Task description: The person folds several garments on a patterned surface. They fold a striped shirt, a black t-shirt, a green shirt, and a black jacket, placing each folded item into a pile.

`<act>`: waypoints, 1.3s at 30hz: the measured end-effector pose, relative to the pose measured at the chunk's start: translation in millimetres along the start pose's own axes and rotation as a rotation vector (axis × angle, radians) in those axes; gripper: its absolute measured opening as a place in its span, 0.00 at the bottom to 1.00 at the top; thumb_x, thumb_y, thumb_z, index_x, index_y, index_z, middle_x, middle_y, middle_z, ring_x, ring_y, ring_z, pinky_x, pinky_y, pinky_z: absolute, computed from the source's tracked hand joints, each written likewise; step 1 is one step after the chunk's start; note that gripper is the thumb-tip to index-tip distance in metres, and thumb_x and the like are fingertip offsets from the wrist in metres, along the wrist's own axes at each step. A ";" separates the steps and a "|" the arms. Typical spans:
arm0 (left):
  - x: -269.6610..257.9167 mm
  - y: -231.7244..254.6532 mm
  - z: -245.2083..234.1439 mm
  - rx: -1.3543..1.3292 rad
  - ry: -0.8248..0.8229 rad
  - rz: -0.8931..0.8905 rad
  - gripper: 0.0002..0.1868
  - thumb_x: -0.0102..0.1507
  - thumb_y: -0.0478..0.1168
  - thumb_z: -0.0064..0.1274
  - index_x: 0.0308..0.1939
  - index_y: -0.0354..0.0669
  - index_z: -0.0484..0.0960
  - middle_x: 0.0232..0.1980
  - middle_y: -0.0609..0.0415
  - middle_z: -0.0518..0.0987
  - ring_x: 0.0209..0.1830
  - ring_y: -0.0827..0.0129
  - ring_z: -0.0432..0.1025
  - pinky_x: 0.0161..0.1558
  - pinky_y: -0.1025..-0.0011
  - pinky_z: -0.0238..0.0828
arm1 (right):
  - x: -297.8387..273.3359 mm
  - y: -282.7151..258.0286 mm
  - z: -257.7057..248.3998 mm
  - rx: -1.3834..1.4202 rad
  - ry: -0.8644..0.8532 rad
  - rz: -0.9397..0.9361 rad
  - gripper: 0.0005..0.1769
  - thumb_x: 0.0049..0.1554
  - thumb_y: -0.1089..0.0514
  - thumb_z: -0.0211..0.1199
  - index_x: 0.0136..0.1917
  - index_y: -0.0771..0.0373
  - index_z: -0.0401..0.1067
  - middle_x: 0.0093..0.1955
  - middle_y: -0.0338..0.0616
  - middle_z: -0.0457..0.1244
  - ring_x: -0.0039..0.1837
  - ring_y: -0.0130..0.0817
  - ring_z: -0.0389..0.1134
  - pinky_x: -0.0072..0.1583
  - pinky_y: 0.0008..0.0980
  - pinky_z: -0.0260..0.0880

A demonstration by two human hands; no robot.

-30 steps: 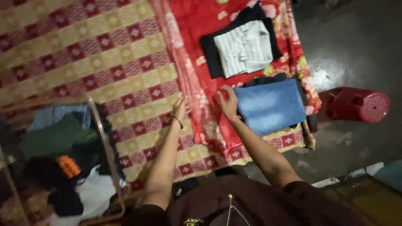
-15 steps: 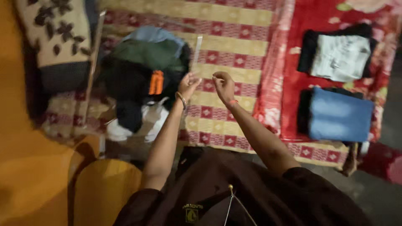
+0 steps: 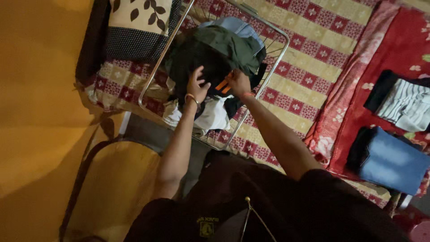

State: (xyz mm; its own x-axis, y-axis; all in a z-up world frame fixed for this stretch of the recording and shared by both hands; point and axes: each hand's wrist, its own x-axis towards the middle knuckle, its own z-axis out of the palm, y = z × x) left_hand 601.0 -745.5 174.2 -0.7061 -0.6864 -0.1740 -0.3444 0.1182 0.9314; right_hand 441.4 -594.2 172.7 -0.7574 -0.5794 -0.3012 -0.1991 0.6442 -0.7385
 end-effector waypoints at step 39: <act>-80.4 325.1 239.1 0.975 -0.695 0.731 0.27 0.49 0.38 0.57 0.54 0.50 0.84 0.50 0.36 0.81 0.50 0.39 0.75 0.48 0.47 0.74 | -463.8 228.9 -545.8 0.392 0.541 -0.095 0.11 0.51 0.79 0.66 0.42 0.68 0.72 0.50 0.43 0.69 0.52 0.27 0.70 0.57 0.30 0.74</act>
State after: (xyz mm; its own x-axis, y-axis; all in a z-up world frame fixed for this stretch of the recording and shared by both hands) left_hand 397.9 -480.3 414.5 -0.9691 0.2029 -0.1402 0.1465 0.9308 0.3349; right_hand 407.6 94.6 472.5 -0.9727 -0.2275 0.0451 -0.1173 0.3150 -0.9418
